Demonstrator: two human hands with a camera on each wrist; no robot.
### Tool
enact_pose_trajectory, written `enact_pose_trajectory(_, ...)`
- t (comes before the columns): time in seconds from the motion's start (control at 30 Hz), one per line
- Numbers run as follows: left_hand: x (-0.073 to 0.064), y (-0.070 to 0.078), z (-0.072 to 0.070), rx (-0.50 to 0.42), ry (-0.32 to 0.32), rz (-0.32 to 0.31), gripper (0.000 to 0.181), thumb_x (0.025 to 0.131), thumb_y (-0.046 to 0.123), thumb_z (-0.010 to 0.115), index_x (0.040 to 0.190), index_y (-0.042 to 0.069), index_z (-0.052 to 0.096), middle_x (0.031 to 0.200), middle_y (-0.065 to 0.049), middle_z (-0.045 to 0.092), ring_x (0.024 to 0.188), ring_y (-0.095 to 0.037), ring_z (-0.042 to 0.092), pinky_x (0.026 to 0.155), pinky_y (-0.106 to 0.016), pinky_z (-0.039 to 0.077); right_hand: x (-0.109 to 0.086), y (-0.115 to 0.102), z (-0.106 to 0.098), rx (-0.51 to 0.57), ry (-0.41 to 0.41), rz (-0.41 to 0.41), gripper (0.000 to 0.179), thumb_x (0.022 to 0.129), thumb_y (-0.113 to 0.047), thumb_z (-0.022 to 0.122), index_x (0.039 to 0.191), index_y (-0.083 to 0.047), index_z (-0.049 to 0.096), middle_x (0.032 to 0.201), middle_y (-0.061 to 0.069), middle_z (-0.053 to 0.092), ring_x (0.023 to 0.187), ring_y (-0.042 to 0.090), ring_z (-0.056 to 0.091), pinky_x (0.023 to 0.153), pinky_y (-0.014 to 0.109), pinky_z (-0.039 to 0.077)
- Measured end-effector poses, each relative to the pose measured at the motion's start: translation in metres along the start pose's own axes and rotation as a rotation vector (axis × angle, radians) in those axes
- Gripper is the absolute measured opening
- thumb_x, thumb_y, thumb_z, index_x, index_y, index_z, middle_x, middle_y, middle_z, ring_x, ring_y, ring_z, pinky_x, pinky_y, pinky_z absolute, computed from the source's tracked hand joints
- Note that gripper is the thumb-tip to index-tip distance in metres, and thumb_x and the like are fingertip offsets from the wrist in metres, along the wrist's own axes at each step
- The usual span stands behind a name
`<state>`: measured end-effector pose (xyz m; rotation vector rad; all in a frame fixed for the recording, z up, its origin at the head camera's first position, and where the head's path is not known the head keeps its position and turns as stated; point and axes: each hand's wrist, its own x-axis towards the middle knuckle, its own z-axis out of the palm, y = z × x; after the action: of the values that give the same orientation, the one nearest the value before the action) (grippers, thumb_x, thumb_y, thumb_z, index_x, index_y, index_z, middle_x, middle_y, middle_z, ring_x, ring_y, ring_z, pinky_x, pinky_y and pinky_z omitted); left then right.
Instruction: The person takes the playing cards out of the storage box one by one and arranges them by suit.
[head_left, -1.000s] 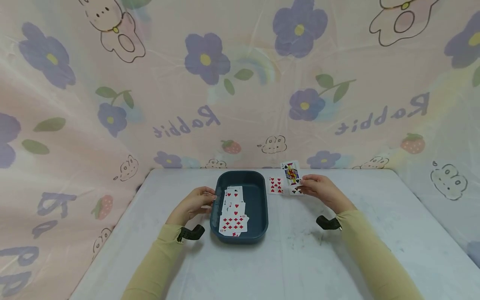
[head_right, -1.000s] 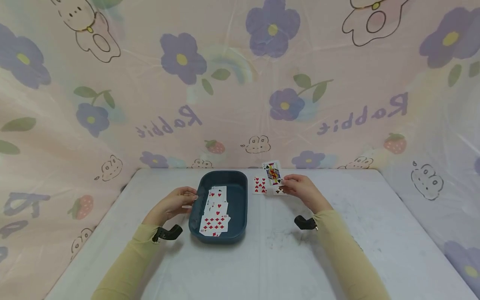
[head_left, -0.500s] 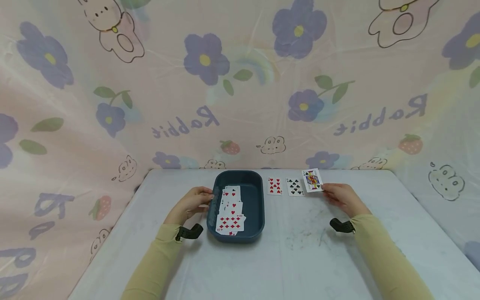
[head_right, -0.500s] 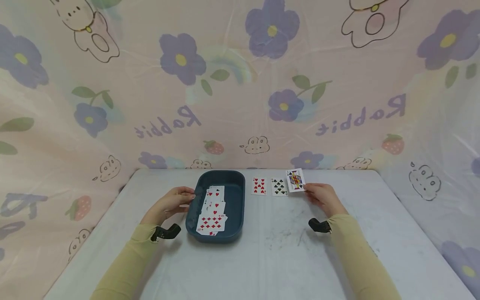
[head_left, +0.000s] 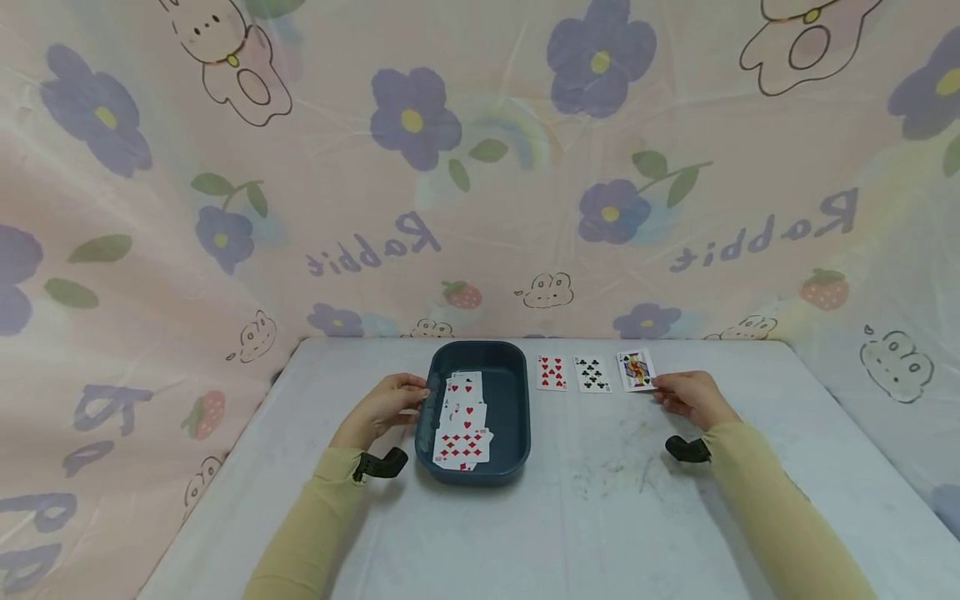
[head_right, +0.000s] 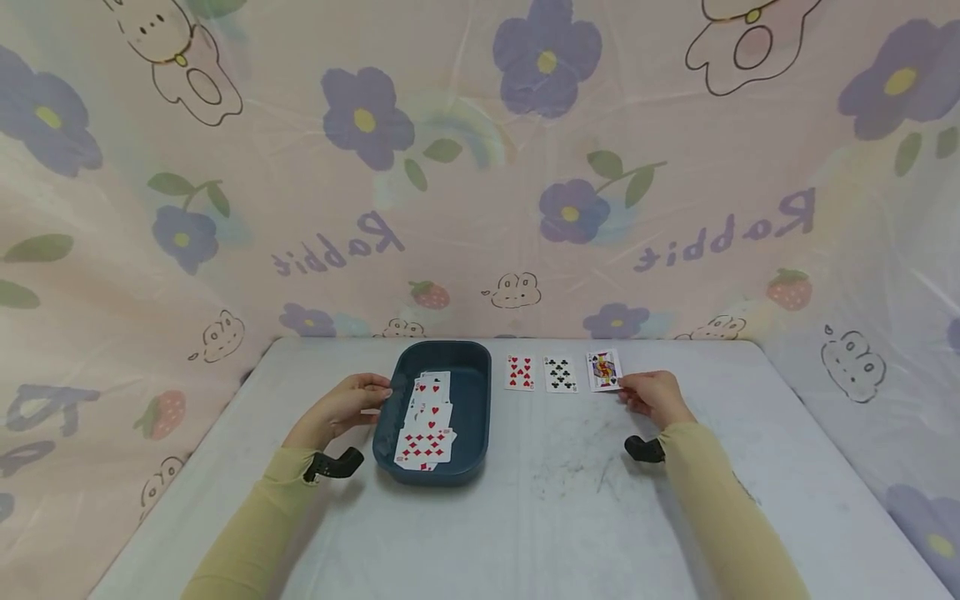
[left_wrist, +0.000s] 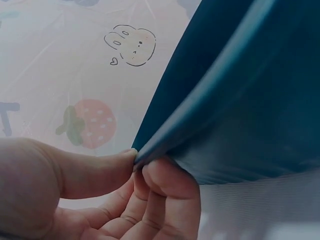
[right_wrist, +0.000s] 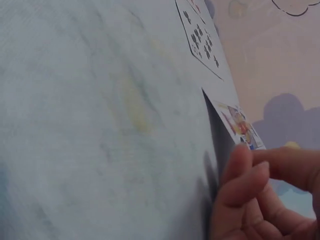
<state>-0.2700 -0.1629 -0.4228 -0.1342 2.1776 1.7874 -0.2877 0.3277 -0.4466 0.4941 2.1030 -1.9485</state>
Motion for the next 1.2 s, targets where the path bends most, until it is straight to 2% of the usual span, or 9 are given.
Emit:
enact_pose_trajectory(0.3,0.0021,-0.0002,0.0016,0.007,0.007,-0.007,0.025,0.097,0.007,0.055,0.118,-0.004,0.05,0.102,-0.014,0.058,0.085,-0.021,0.056,0.068,-0.03,0.051,0.0001,-0.0015,-0.0002,-0.008,0.029,0.031,0.045,0.095,-0.004,0.056,0.131,0.017,0.04,0.081,0.007,0.062,0.067,0.01,0.062,0.064,0.023,0.052)
enact_pose_trajectory(0.67,0.0004,0.0015,0.0023,0.005,0.011,0.001,0.023,0.096,0.006,0.055,0.117,-0.004,0.051,0.099,-0.012,0.058,0.084,-0.021,0.056,0.067,-0.031,0.05,-0.0021,-0.0026,0.004,-0.037,0.033,0.033,0.046,0.095,-0.006,0.056,0.132,0.016,0.04,0.084,0.008,0.062,0.068,0.011,0.062,0.065,0.025,0.052)
enact_pose_trajectory(0.97,0.0012,-0.0014,0.0006,0.004,-0.004,0.012,0.024,0.097,0.005,0.053,0.118,-0.006,0.049,0.099,-0.013,0.057,0.083,-0.021,0.056,0.067,-0.031,0.05,-0.0072,-0.0052,0.0059,-0.081,0.036,0.028,0.053,0.094,-0.008,0.055,0.134,0.018,0.033,0.086,0.008,0.062,0.068,0.011,0.062,0.068,0.027,0.053)
enact_pose_trajectory(1.2,0.0016,-0.0016,0.0005,0.006,0.007,0.005,0.025,0.096,0.006,0.054,0.119,-0.004,0.05,0.1,-0.013,0.057,0.084,-0.021,0.056,0.067,-0.03,0.05,-0.0087,-0.0047,0.0067,-0.079,0.05,0.019,0.056,0.095,-0.009,0.052,0.135,0.021,0.028,0.085,0.009,0.062,0.07,0.013,0.064,0.071,0.03,0.054)
